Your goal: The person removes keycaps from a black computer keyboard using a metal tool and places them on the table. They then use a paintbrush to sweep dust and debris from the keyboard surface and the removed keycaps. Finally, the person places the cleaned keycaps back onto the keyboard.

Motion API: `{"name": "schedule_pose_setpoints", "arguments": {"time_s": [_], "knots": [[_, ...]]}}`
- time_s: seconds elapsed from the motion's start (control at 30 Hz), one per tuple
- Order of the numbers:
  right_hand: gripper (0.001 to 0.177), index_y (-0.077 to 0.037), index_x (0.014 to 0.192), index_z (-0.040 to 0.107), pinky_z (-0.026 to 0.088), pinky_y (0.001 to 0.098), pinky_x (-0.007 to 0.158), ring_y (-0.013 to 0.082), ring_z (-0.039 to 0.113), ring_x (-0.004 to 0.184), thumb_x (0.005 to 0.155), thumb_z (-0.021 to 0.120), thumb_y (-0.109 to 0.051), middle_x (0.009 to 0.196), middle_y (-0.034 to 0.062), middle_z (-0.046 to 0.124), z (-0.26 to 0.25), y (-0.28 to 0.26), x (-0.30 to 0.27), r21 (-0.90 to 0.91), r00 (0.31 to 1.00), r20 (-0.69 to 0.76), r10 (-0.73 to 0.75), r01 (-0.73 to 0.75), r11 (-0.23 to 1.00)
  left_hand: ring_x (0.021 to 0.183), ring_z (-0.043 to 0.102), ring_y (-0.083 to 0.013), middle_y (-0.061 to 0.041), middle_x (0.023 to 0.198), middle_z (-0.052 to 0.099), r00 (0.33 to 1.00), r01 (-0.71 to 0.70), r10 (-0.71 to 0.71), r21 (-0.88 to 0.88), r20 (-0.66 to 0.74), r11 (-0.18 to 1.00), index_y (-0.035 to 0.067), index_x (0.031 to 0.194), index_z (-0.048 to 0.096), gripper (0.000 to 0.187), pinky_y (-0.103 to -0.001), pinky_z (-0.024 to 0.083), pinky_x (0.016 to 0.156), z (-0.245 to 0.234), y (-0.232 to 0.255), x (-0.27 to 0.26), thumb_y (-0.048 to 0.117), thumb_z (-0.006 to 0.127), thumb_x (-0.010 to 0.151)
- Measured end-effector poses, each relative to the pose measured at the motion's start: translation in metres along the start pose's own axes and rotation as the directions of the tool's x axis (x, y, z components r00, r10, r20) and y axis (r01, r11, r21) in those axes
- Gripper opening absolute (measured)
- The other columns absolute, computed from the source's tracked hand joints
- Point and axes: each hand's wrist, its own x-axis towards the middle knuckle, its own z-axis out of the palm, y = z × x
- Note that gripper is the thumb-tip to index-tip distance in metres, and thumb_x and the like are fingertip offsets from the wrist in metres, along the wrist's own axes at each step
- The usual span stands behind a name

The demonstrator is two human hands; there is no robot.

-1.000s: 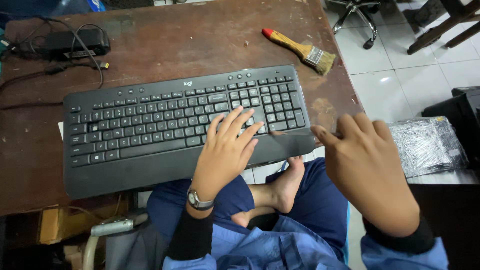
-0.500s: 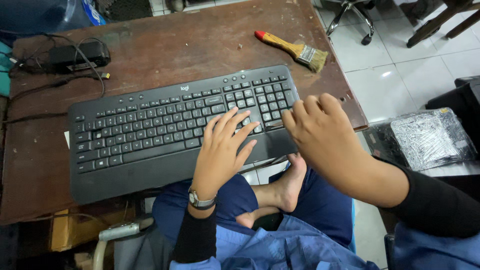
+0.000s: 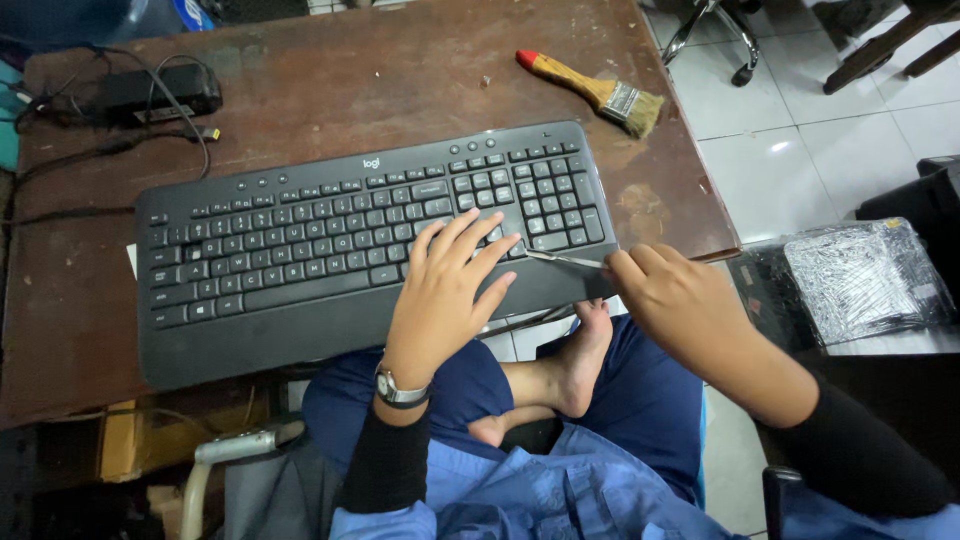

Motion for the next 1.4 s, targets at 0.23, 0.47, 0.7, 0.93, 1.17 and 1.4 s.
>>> {"name": "schedule_pose_setpoints", "arguments": {"time_s": [0.23, 0.47, 0.7, 0.93, 1.17, 1.4], "knots": [[0.016, -0.024, 0.087, 0.051, 0.049, 0.0236, 0.053, 0.0151, 0.062, 0.067, 0.093, 0.064, -0.031, 0.070, -0.0045, 0.051, 0.036, -0.006, -0.010, -0.108, 0.994, -0.110, 0.016, -0.027, 0.994, 0.139, 0.046, -0.0314, -0.010, 0.139, 0.058, 1.000, 0.002, -0.002, 0.009, -0.001, 1.000, 0.019, 0.137, 0.061, 0.038, -0.057, 0.028, 0.115, 0.001, 0.002, 0.001, 0.034, 0.058, 0.102], [0.018, -0.024, 0.083, 0.053, 0.050, 0.0273, 0.051, 0.0170, 0.065, 0.056, 0.099, 0.059, -0.031, 0.063, -0.0033, 0.054, 0.039, -0.003, -0.005, -0.025, 0.988, -0.153, 0.029, -0.033, 0.999, 0.135, 0.050, -0.0301, -0.008, 0.135, 0.061, 0.999, 0.033, -0.033, 0.009, -0.030, 0.999, 0.021, 0.133, 0.063, 0.034, -0.054, 0.031, 0.113, 0.002, 0.004, 0.004, 0.032, 0.057, 0.103], [0.013, -0.023, 0.091, 0.061, 0.049, 0.0252, 0.054, 0.0176, 0.059, 0.064, 0.097, 0.065, -0.033, 0.068, -0.0027, 0.049, 0.024, 0.005, 0.001, -0.056, 0.958, -0.287, -0.020, 0.004, 0.998, 0.118, 0.059, -0.0132, 0.008, 0.110, 0.069, 0.984, 0.077, -0.078, -0.011, -0.158, 0.997, 0.026, 0.107, 0.073, 0.020, -0.041, 0.039, 0.105, 0.039, -0.010, 0.017, 0.041, 0.070, 0.093], [0.017, -0.022, 0.085, 0.064, 0.051, 0.0337, 0.054, 0.0236, 0.064, 0.059, 0.097, 0.063, -0.034, 0.059, 0.0014, 0.054, 0.029, 0.004, 0.005, 0.187, 0.979, -0.181, 0.098, -0.063, 0.980, 0.113, 0.062, -0.0179, 0.002, 0.106, 0.070, 0.981, 0.020, -0.024, -0.026, -0.191, 0.999, 0.015, 0.107, 0.073, 0.018, -0.039, 0.045, 0.098, 0.032, -0.004, 0.019, 0.029, 0.066, 0.097], [0.019, -0.028, 0.089, 0.068, 0.054, 0.0424, 0.062, 0.0319, 0.070, 0.070, 0.098, 0.061, -0.043, 0.059, 0.0057, 0.064, 0.066, 0.031, 0.002, 0.530, 0.934, 0.084, 0.347, -0.337, 0.778, 0.109, 0.066, -0.0224, 0.002, 0.105, 0.073, 0.963, 0.063, -0.123, -0.242, -0.242, 0.968, 0.015, 0.106, 0.075, 0.018, -0.039, 0.050, 0.093, -0.007, -0.005, 0.025, 0.026, 0.074, 0.092], [0.020, -0.026, 0.098, 0.070, 0.048, 0.0434, 0.063, 0.0293, 0.070, 0.078, 0.104, 0.060, -0.042, 0.085, 0.0028, 0.073, 0.082, 0.064, 0.026, 0.348, 0.869, 0.033, 0.494, -0.473, 0.809, 0.096, 0.071, -0.0185, 0.002, 0.102, 0.080, 0.975, 0.189, -0.204, -0.156, -0.087, 0.970, 0.017, 0.102, 0.080, 0.023, -0.035, 0.049, 0.090, -0.116, -0.008, 0.030, 0.032, 0.076, 0.085]]}}
